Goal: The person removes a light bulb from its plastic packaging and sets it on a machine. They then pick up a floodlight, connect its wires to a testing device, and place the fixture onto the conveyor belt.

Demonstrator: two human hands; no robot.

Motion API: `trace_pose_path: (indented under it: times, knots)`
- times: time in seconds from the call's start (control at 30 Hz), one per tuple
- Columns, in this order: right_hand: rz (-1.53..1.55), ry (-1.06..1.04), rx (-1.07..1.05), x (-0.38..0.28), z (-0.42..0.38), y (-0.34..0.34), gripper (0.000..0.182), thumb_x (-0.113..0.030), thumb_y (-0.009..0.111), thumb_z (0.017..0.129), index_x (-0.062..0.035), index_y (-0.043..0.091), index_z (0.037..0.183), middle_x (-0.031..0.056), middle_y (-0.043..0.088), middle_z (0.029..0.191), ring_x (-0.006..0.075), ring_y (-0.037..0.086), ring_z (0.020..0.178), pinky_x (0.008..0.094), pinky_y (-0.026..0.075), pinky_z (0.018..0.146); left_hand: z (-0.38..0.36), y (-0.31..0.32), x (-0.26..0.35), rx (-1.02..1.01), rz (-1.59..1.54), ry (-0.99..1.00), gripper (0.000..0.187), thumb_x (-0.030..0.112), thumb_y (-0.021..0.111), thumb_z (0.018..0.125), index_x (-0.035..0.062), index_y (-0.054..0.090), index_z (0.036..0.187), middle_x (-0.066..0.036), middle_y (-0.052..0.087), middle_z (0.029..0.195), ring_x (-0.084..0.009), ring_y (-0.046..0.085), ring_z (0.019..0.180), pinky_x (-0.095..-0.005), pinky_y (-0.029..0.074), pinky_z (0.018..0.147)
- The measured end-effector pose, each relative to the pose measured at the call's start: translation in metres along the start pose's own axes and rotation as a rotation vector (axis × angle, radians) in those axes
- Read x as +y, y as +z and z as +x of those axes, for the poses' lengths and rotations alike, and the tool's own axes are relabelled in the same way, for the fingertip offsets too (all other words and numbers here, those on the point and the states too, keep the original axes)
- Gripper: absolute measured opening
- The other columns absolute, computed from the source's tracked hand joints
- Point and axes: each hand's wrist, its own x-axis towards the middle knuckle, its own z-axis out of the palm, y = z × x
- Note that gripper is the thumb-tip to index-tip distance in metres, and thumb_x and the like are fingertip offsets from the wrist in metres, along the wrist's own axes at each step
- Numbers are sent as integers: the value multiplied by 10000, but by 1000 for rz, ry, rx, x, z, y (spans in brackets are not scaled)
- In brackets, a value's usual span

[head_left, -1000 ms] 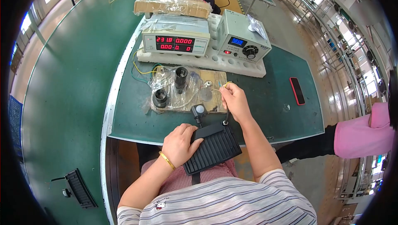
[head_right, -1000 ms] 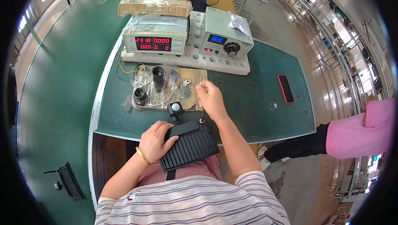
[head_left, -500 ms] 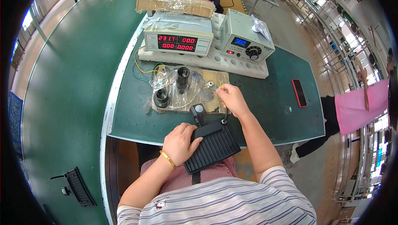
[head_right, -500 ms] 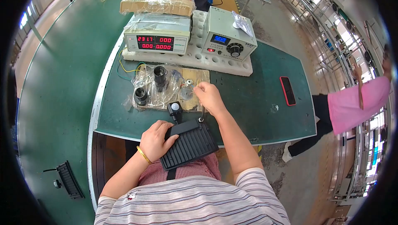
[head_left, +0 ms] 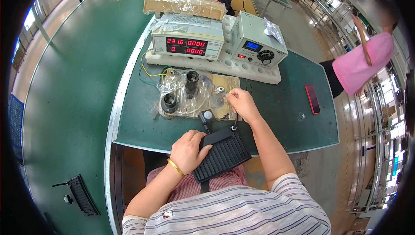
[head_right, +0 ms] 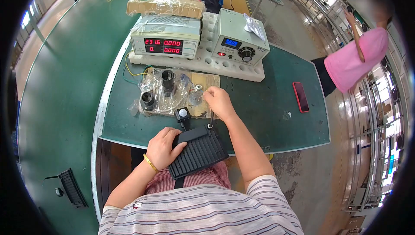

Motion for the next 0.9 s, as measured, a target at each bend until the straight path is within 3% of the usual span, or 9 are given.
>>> trace_pose_path:
  times: [0.37,0.47,0.67,0.9]
  knots:
    - [-51,-24,23,0,1,1,172,-138,587,898,26,585,849,20,548,635,89,471,500,273,381,469,0,1,-1,-3,-4,-4,338,256,681,803,26,599,1036,-119,603,994,-299,612,893,-365,512,764]
    - [-106,-3,44,0,0,0,235,-190,605,858,45,606,861,140,611,672,189,585,573,345,467,580,-1,1,-1,-5,-3,-2,336,253,683,801,27,598,1035,-118,603,992,-299,611,893,-366,511,764]
    - [-226,-96,80,2,-2,2,230,-195,602,867,35,600,865,129,611,686,177,593,593,340,465,583,-1,3,-2,7,-1,9,331,253,683,801,29,600,1031,-118,603,990,-302,607,888,-372,505,771]
    - [349,10,-111,-44,-47,-13,178,-170,526,947,-1,560,905,23,553,665,87,519,597,238,417,560,5,-12,-4,-10,183,118,334,282,708,774,66,618,1013,-91,608,881,-283,590,858,-357,462,774]
